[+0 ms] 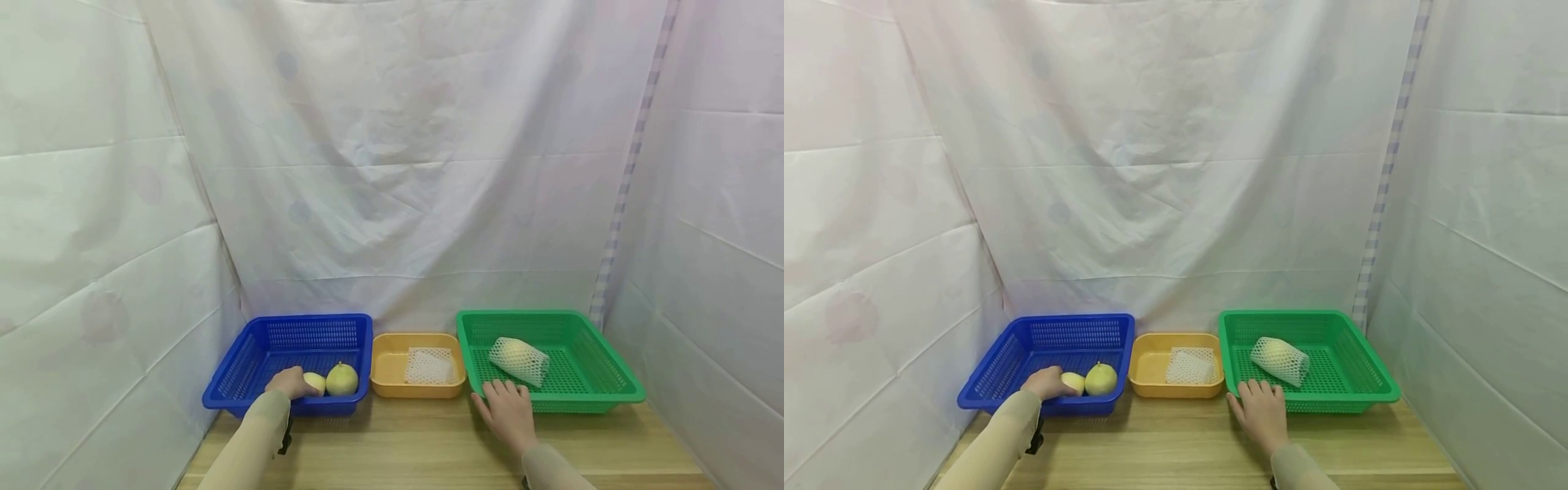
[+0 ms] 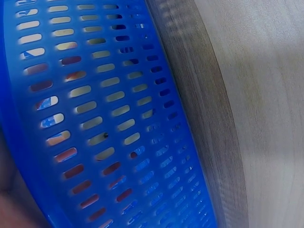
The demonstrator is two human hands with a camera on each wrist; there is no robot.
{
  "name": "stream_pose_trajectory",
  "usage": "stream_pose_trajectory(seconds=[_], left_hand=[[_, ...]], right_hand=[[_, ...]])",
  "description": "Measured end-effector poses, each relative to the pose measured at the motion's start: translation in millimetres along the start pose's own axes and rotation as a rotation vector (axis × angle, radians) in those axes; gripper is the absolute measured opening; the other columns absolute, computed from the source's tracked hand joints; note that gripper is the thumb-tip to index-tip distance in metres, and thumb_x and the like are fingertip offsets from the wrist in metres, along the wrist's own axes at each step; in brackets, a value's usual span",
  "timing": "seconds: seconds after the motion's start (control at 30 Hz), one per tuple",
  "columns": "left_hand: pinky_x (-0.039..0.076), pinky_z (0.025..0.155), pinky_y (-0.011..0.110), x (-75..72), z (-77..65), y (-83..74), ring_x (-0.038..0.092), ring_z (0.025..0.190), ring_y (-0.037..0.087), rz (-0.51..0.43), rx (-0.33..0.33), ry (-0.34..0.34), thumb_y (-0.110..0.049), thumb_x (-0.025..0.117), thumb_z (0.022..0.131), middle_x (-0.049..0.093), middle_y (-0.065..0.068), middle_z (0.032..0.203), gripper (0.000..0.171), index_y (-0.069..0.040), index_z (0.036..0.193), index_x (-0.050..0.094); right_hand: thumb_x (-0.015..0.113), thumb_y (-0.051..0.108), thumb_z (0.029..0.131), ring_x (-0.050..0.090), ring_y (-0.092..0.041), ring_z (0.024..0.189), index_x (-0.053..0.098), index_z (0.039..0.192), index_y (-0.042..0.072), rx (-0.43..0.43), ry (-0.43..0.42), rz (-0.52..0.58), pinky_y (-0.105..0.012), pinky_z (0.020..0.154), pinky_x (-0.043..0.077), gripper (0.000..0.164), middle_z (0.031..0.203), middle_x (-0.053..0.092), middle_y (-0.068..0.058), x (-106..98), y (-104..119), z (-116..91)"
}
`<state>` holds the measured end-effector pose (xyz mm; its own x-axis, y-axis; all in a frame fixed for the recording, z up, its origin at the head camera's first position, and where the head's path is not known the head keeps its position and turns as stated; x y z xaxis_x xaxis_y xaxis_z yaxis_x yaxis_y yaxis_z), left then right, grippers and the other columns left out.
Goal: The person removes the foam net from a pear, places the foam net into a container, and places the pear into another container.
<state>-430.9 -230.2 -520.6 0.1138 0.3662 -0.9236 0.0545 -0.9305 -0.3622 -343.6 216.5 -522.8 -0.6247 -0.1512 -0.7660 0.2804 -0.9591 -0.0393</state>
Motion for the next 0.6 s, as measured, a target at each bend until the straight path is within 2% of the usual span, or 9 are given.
stream_pose_trajectory(seconds=[0.33, 0.6], left_hand=[[0.049, 0.07, 0.046, -0.7, 1.1, -0.1, 0.054, 0.076, 0.026, -0.006, 0.014, -0.006, -0.042, 0.083, 0.071, 0.061, 0.009, 0.086, 0.06, 0.004, 0.103, 0.062], [0.048, 0.069, 0.045, -1.7, -3.5, -2.9, 0.052, 0.073, 0.025, -0.001, 0.027, -0.007, -0.04, 0.082, 0.072, 0.06, 0.008, 0.082, 0.056, 0.004, 0.101, 0.062]], right_hand=[[0.063, 0.043, 0.089, 0.043, -0.019, 0.065, 0.052, 0.079, 0.019, 0.003, -0.012, 0.003, -0.041, 0.064, 0.035, 0.029, 0.073, 0.05, 0.002, -2.8, -0.3, 1.7], [0.063, 0.044, 0.089, 0.042, -0.018, 0.064, 0.052, 0.078, 0.019, 0.006, -0.009, 0.012, -0.04, 0.063, 0.035, 0.029, 0.072, 0.049, 0.003, -2.2, 0.6, 0.0]])
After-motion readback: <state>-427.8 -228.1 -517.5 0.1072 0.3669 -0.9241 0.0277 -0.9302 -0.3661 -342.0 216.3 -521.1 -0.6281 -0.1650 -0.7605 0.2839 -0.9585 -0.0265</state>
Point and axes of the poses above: each hand's wrist, its own z-axis towards the middle knuckle, its own x-axis out of the palm, y = z × x, the point moved 10 cm from there along z, towards the middle knuckle
